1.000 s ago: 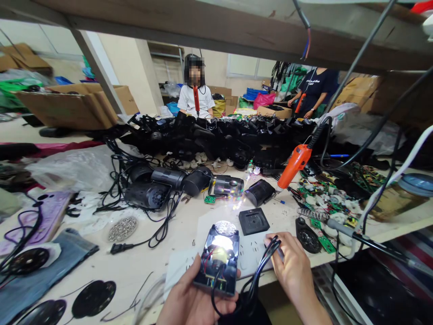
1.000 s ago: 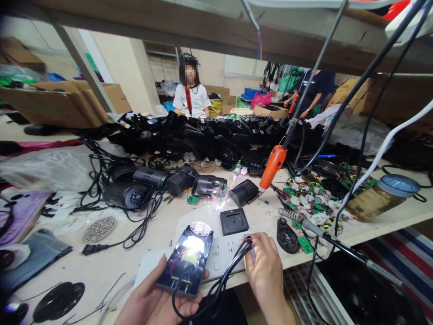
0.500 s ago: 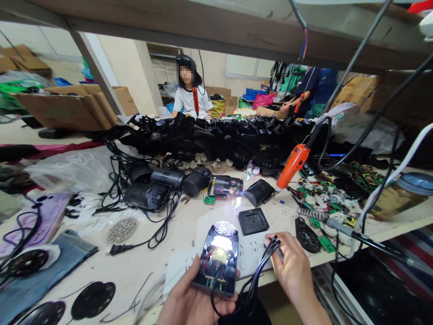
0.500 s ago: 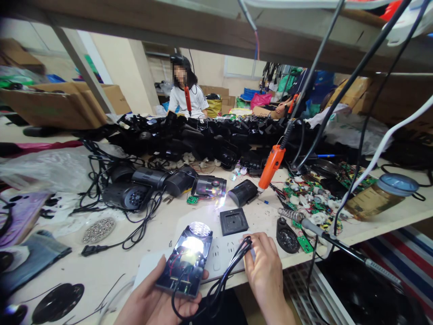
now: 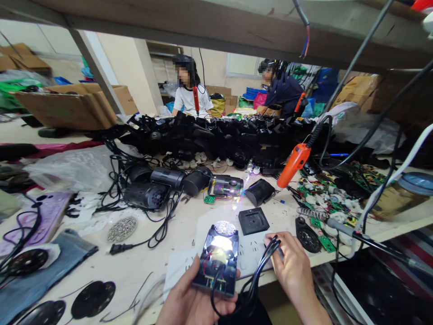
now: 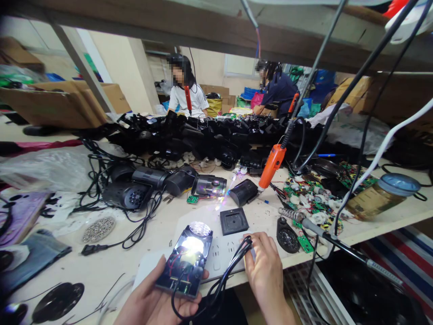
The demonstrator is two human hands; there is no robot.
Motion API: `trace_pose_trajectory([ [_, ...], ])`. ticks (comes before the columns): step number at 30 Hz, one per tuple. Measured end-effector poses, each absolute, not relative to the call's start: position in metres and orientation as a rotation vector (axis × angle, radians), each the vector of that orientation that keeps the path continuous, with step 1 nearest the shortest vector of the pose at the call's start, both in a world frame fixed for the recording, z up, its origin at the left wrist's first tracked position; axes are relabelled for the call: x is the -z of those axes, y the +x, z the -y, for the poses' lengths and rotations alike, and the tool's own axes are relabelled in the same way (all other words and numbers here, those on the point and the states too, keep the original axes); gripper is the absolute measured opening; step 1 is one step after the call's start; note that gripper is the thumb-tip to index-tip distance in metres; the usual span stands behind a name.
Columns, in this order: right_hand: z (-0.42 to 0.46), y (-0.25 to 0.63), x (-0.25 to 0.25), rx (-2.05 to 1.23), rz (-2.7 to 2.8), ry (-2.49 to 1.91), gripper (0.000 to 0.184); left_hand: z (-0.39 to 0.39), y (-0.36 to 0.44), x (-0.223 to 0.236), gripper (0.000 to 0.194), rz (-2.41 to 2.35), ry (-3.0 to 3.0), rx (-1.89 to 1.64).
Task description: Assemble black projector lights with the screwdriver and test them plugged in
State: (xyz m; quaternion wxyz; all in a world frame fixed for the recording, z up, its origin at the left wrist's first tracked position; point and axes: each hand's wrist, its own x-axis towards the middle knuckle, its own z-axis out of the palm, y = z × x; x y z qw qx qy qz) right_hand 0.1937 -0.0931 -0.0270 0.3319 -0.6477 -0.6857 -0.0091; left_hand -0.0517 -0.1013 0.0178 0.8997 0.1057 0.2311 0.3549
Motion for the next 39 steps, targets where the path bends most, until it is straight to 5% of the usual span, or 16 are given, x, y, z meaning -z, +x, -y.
trace_pose_trajectory([
  [39, 0.0923, 0.1928, 0.0267, 0.003, 1.768, -1.686, 0.019, 0.1025, -0.0519, -0.0173, 0.048, -0.496, 0.246, -0.749],
])
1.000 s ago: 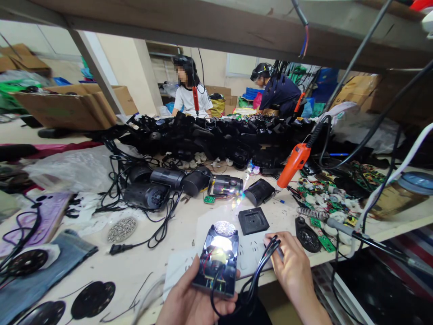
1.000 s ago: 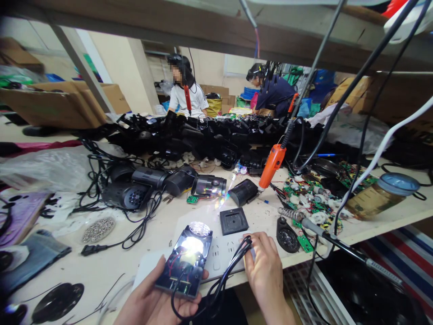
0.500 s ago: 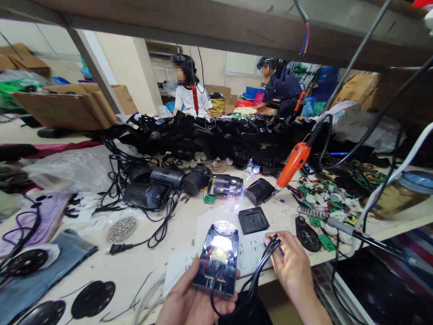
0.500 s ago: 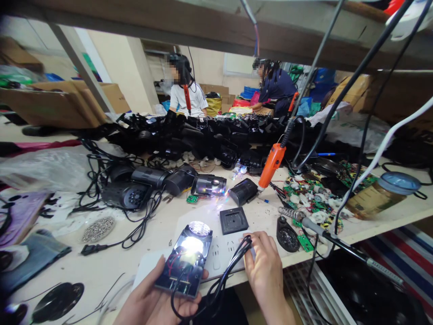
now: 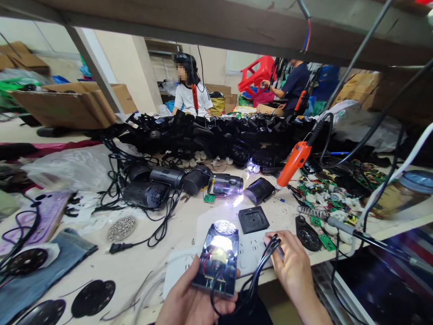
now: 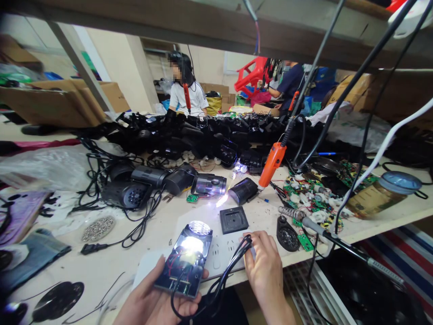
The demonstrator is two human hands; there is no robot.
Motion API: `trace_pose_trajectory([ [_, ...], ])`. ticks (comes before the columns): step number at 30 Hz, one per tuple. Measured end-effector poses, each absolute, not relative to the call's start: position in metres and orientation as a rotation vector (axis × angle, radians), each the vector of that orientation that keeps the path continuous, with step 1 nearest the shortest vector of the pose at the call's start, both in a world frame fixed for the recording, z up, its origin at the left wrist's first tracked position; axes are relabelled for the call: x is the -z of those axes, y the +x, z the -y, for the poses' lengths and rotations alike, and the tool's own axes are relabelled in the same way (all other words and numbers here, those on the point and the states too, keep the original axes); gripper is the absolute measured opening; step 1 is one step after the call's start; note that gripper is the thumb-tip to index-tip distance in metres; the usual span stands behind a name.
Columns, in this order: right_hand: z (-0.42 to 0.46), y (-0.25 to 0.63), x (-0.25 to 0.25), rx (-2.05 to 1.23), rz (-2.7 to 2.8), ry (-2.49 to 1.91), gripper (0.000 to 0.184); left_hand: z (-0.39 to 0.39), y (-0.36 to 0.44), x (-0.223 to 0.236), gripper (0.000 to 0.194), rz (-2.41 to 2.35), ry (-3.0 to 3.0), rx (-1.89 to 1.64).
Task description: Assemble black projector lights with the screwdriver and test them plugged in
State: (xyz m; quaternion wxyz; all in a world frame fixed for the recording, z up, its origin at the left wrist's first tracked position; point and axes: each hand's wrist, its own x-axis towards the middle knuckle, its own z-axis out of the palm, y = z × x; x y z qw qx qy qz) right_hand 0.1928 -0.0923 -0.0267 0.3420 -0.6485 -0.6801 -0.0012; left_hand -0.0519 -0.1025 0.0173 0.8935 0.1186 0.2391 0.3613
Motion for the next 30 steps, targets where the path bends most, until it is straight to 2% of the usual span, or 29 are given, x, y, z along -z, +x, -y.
trace_pose_trajectory([
  [30, 0.0938, 0.1931, 0.0263, -0.058, 1.767, -1.696, 0.022, 0.1025, -0.0509, -0.0204, 0.047, -0.503, 0.216, -0.755],
])
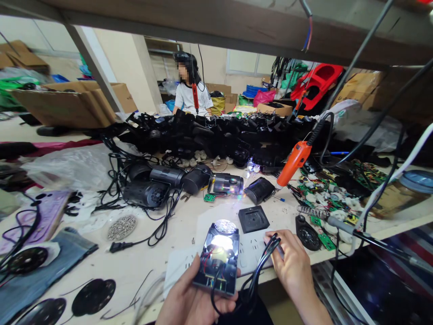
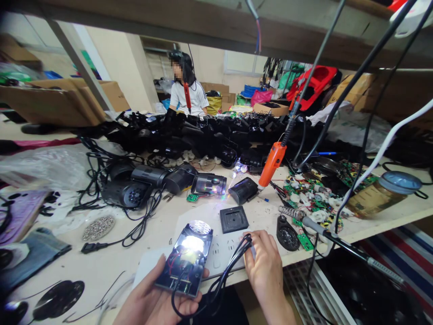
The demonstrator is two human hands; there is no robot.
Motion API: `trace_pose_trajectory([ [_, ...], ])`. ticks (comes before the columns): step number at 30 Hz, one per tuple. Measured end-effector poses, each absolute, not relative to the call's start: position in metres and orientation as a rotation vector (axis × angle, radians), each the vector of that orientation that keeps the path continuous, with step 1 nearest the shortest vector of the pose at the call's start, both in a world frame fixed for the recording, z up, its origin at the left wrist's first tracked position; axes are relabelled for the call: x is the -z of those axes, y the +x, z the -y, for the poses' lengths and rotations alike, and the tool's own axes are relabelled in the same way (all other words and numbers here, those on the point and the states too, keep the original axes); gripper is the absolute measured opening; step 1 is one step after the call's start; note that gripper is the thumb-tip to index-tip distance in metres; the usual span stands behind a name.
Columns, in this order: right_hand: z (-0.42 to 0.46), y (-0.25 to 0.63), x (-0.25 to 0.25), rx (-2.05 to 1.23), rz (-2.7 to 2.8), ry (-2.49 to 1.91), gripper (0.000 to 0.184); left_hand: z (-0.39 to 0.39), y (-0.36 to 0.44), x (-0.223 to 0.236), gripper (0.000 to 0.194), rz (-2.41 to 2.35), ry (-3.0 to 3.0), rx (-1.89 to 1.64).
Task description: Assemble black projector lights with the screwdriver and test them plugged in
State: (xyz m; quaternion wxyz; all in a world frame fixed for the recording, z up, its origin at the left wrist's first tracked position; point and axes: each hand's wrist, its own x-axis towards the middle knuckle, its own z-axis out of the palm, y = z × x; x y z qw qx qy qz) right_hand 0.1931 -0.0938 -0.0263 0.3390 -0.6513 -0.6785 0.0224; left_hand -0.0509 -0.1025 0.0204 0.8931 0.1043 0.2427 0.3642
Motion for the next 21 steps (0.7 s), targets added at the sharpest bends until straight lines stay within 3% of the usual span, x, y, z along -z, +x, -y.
trace_pose_trajectory([
  [21, 0.0938, 0.1926, 0.0261, -0.023, 1.769, -1.7, 0.021, 0.1021, -0.0513, -0.0178, 0.049, -0.475, 0.23, -0.74],
])
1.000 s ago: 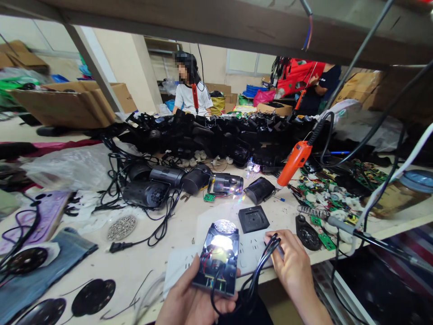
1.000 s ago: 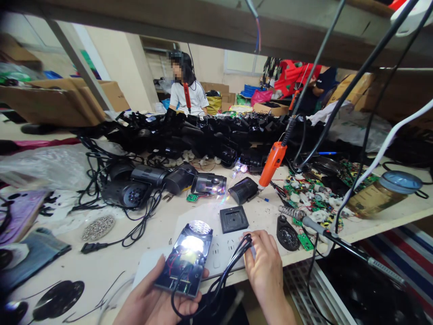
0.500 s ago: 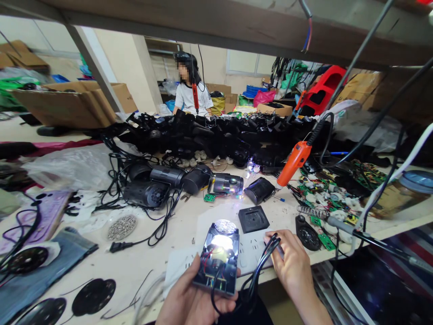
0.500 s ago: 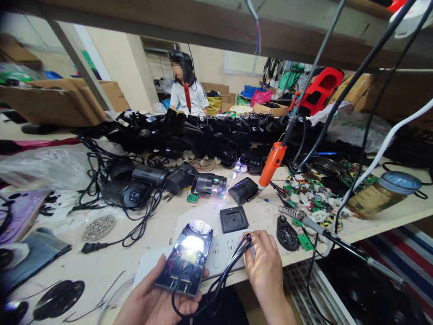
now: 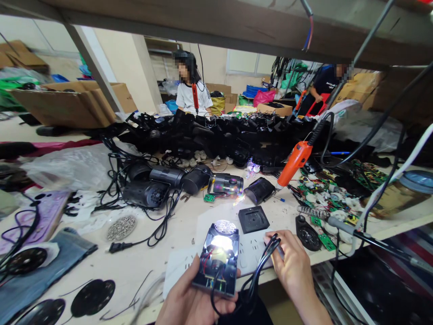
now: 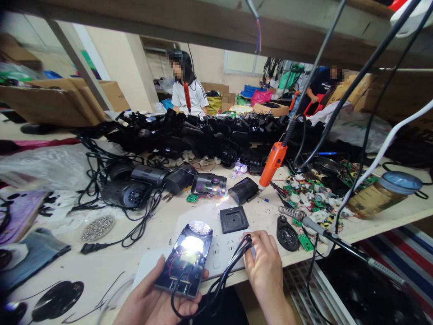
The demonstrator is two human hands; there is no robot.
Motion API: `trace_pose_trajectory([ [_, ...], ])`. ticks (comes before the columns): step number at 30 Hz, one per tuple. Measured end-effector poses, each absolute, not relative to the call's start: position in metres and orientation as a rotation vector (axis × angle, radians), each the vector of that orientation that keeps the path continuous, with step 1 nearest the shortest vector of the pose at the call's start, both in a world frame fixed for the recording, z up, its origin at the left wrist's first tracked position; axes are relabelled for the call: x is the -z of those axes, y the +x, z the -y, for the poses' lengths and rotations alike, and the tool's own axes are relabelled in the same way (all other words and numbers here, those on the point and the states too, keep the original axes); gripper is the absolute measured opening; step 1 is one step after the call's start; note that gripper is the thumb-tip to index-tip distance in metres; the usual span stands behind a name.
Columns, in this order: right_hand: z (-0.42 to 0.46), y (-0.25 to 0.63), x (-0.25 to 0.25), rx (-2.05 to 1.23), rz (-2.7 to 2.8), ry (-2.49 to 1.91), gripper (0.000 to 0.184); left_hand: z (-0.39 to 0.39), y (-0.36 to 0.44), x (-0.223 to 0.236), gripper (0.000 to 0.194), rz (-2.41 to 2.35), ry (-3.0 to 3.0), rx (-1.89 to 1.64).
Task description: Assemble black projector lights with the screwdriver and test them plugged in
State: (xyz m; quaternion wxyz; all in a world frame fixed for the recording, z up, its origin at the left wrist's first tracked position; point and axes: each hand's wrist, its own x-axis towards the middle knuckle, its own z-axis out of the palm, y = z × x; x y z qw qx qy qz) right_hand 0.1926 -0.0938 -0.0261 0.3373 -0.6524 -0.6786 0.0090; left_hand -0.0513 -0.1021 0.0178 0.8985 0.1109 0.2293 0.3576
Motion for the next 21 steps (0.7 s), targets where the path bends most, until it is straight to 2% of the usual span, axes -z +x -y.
trace_pose_trajectory([
  [21, 0.0939, 0.1924, 0.0247, -0.011, 1.763, -1.707, 0.021, 0.1028, -0.0495, -0.0225, 0.045, -0.542, 0.182, -0.76],
])
